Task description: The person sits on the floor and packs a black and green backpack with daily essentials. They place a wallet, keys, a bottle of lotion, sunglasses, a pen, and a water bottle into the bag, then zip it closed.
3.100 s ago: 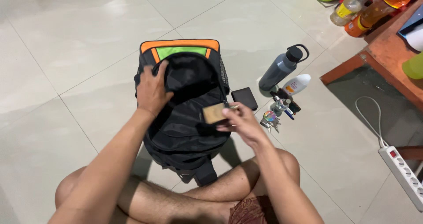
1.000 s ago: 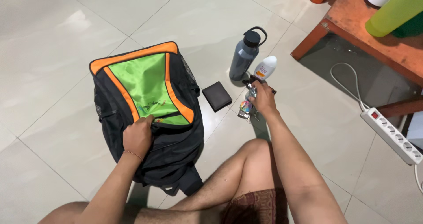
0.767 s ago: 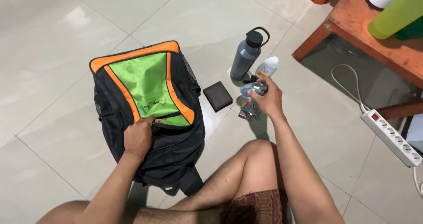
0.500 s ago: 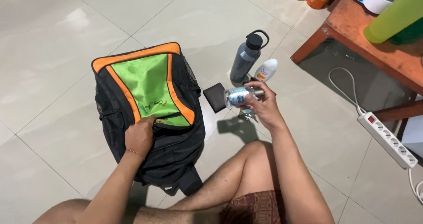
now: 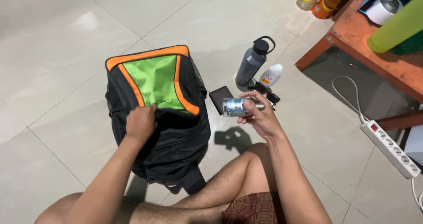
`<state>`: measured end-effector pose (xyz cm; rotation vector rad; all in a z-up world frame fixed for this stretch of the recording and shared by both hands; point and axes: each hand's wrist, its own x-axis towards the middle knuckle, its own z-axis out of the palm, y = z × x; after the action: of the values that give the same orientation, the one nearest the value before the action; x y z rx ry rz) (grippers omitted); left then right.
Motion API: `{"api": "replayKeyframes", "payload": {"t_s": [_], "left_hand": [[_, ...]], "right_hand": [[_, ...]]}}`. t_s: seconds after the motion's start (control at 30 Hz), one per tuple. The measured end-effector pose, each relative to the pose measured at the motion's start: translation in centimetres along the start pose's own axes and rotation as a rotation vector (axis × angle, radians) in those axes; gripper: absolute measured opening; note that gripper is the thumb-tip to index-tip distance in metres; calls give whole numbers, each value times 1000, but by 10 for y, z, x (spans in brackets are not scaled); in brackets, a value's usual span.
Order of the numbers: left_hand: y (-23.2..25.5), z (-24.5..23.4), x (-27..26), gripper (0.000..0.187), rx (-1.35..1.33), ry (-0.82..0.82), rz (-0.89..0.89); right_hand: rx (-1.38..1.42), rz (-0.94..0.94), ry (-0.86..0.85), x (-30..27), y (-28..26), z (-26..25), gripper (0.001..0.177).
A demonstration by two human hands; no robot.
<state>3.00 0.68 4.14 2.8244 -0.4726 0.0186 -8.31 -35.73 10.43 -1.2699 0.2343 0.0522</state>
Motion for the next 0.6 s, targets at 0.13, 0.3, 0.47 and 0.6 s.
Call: {"api": "replayKeyframes", "payload": {"t_s": [0.13,0.3,0.47,0.6], "left_hand": [[-1,-34,24,37,-14,138,-21],[-2,-83,63,17,-5,317,49],[7,-111,93,8,57,422,129],[7,-119,100,9,50,446,162]], "right_hand": [[-43,84,-109,-13,4,29,37],[43,260,-131,-1,40,99,35],[258,302,34,52,96,167,38],[451,188,83,123,147,194,26]]}}
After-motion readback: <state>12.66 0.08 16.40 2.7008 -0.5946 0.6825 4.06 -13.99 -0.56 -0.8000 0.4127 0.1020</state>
